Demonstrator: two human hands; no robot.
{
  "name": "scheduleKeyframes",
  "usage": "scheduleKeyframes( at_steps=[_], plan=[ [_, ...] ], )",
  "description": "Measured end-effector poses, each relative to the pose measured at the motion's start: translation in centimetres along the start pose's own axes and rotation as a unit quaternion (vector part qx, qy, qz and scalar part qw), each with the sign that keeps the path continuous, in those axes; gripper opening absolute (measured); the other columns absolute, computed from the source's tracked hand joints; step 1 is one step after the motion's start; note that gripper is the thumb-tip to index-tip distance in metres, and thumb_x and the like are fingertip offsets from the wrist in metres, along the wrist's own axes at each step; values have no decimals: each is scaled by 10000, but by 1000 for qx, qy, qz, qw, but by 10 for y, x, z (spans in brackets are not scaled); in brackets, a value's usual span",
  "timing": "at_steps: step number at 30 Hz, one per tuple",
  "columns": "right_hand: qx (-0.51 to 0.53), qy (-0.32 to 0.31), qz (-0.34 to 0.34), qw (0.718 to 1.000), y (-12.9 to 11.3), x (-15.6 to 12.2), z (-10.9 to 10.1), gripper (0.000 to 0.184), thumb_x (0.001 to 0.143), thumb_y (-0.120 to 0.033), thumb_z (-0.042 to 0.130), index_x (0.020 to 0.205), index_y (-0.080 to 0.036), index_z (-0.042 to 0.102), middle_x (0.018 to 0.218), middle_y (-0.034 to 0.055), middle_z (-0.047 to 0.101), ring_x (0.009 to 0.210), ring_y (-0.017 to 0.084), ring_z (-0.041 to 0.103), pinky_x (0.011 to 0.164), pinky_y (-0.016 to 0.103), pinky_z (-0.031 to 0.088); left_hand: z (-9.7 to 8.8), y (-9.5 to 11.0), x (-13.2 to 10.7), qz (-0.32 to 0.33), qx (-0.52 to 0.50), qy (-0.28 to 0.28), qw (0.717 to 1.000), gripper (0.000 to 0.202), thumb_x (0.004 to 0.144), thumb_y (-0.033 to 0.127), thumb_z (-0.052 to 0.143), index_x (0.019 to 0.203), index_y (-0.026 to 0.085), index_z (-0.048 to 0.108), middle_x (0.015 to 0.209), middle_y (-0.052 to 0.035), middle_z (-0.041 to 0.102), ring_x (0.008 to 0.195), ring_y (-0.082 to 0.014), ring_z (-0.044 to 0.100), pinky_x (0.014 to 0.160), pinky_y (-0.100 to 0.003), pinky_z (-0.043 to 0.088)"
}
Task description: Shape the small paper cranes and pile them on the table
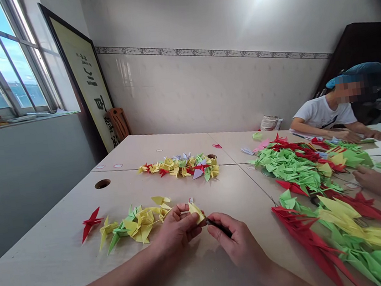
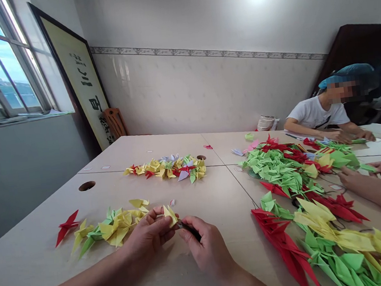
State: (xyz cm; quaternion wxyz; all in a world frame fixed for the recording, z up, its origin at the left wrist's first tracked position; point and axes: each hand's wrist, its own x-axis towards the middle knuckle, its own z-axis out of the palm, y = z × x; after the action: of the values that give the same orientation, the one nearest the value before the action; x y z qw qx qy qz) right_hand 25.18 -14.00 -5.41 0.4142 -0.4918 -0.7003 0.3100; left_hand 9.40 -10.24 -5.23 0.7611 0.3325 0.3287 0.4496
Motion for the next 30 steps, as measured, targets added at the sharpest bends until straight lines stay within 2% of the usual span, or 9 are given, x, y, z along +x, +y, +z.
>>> scheduleKeyframes(
  at_steps=[5, 14, 17, 20, 22, 24, 27, 28, 30],
  plan=[
    [-21, -7, 6, 1000, 2, 1, 0, 195, 838, -299, 462, 898, -166, 591, 758, 23, 626, 651, 143, 536, 597, 212, 411, 2, 2, -3, -12, -26, 33, 999, 304, 703, 166, 667, 818, 197, 387, 799, -22, 618, 765, -130, 618, 712, -236, 467],
    [-17, -20, 0, 1000, 2, 1, 0, 202, 833, -284, 466, 911, -164, 608, 774, 33, 642, 683, 157, 554, 616, 222, 421, 1, 2, -2, 0, -5, 13, 1000, 340, 664, 188, 696, 799, 197, 384, 804, -11, 598, 739, -113, 584, 709, -245, 459],
    [-2, -20, 12, 1000, 6, 2, 0, 207, 831, -306, 476, 924, -162, 592, 772, 31, 630, 694, 155, 550, 617, 221, 421, 3, 8, -3, 32, 61, 15, 998, 344, 648, 217, 695, 821, 203, 399, 785, 5, 581, 725, -108, 564, 697, -243, 449],
    [24, -20, 32, 999, 12, 4, 1, 221, 821, -330, 494, 922, -158, 590, 792, 37, 632, 744, 166, 561, 636, 226, 426, 4, 29, -2, 121, 193, 22, 974, 280, 668, 270, 656, 844, 199, 450, 729, 21, 546, 670, -100, 527, 637, -226, 431],
    [42, -16, 47, 998, 15, 5, 2, 241, 817, -343, 496, 929, -154, 595, 820, 45, 639, 753, 170, 567, 627, 227, 427, 0, 48, 0, 192, 317, 16, 929, 235, 695, 308, 610, 863, 191, 495, 697, 19, 540, 646, -105, 510, 597, -219, 407],
    [50, -13, 54, 997, 16, 6, 2, 251, 812, -346, 502, 940, -153, 599, 852, 51, 645, 759, 171, 571, 627, 230, 429, -9, 69, 2, 231, 466, 11, 854, 222, 725, 347, 553, 872, 180, 548, 705, 1, 569, 644, -121, 512, 583, -226, 391],
    [47, -15, 48, 998, 16, 6, 3, 242, 810, -339, 508, 937, -157, 604, 852, 50, 650, 768, 172, 573, 639, 229, 430, -28, 98, 3, 196, 669, 27, 717, 284, 748, 390, 490, 904, 188, 615, 776, -29, 628, 658, -150, 545, 595, -250, 391],
    [45, -15, 45, 998, 16, 6, 4, 242, 809, -337, 510, 940, -157, 606, 851, 50, 651, 769, 172, 574, 641, 228, 430, -34, 107, 3, 172, 713, 29, 679, 305, 745, 400, 487, 927, 197, 624, 803, -34, 642, 666, -158, 560, 606, -258, 396],
    [44, -10, 43, 998, 15, 6, 4, 250, 806, -337, 514, 948, -155, 609, 850, 52, 653, 764, 170, 575, 640, 226, 432, -43, 120, 4, 142, 764, 29, 629, 339, 741, 418, 486, 971, 212, 625, 833, -36, 658, 677, -168, 582, 622, -267, 405]
  ],
)
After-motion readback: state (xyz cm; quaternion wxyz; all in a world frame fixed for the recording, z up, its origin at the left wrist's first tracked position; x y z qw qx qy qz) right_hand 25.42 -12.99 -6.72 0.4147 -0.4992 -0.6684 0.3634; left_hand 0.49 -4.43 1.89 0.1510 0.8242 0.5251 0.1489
